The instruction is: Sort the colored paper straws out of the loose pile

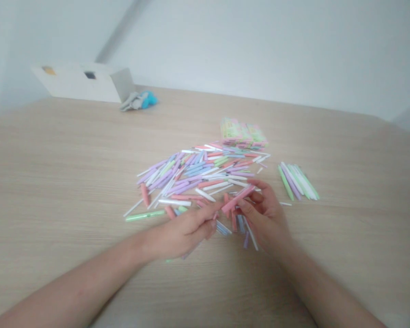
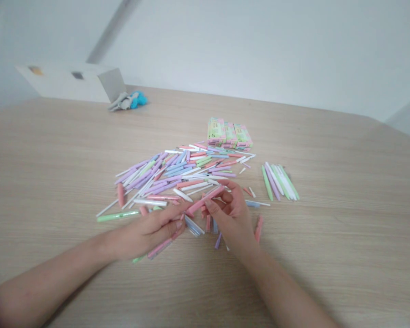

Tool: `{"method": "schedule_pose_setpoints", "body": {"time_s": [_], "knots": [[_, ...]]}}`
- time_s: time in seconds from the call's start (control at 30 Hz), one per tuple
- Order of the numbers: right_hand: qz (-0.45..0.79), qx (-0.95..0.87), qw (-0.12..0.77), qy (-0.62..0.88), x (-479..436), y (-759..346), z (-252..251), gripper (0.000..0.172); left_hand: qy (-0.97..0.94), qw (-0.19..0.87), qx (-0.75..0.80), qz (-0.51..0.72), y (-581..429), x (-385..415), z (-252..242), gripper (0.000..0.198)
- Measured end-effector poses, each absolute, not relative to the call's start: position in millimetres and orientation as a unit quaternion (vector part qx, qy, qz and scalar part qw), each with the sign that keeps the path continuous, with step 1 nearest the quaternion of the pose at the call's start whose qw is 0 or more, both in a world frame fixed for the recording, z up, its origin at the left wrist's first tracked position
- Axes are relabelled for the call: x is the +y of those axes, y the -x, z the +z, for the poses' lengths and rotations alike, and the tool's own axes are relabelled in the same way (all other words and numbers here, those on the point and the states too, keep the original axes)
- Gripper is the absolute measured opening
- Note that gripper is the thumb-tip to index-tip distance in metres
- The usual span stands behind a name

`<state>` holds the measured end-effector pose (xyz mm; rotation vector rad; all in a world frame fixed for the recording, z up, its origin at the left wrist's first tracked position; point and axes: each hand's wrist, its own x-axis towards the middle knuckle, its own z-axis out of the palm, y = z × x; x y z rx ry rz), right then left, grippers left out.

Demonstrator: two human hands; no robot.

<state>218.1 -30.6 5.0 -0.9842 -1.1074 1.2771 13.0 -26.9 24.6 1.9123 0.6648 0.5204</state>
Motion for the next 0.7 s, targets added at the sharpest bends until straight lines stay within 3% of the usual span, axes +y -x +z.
{"method": "schedule_pose_setpoints", "body": {"time_s": [0.23, 0.7], "knots": [[0.523, -0.481, 0.553, 0.435, -31.6, -215.9, 7.4, 0.044, -0.8, 0.465, 0.302, 0.23, -12.4, -28.8, 22.3, 0.021], [0.532, -0.519, 0.517, 0.424, -34.3, -214.5, 8.9, 0.047, -0.781, 0.516, 0.278, 0.215, -15.0, -31.0, 26.8, 0.023]]}}
